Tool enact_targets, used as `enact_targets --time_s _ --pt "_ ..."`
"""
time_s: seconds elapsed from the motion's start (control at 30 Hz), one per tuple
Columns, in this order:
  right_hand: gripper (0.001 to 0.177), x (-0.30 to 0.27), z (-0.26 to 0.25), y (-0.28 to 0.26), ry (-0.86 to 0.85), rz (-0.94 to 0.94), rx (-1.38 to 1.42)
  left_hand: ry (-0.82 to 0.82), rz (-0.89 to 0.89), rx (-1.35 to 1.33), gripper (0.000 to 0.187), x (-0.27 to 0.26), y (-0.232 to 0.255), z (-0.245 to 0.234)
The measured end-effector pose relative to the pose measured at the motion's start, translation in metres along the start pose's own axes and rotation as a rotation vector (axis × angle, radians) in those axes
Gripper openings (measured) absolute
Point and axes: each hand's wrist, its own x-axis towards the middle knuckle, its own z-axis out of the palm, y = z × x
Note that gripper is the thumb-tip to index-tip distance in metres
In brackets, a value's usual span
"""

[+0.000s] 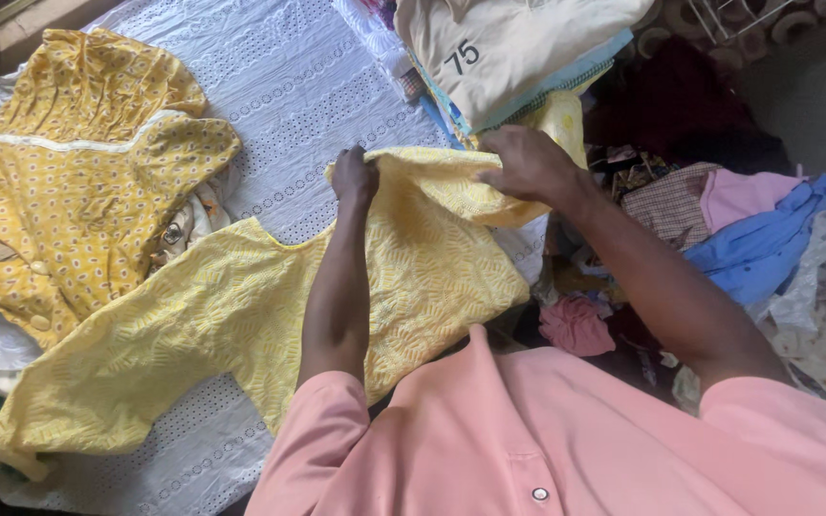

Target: The person folds a shirt and a towel by hand on a table, then places them on top of a stack of folded items.

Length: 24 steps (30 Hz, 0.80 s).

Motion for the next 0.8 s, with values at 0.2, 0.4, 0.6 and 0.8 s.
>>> enact_targets --time_s 0.2,0.4,0.6,0.8 --pt "0.050 -0.012 -0.028 0.000 -0.500 0.186 -0.300 0.043 -0.082 -0.037 0.028 -0.006 0.002 0.009" --pt "0.053 -0.022 -0.087 0.006 -0.534 0.136 -0.148 0.061 -0.113 0.011 0.026 -0.002 0.002 0.008" --pt "0.044 -0.033 -0.110 0.026 -0.398 -0.015 0.162 0.075 -0.179 0.071 0.024 0.004 0.000 0.025" --pt "0.028 -0.038 -0.105 0.035 -0.010 -0.004 0.433 0.167 -0.148 -0.050 0.031 -0.014 0.011 0.004"
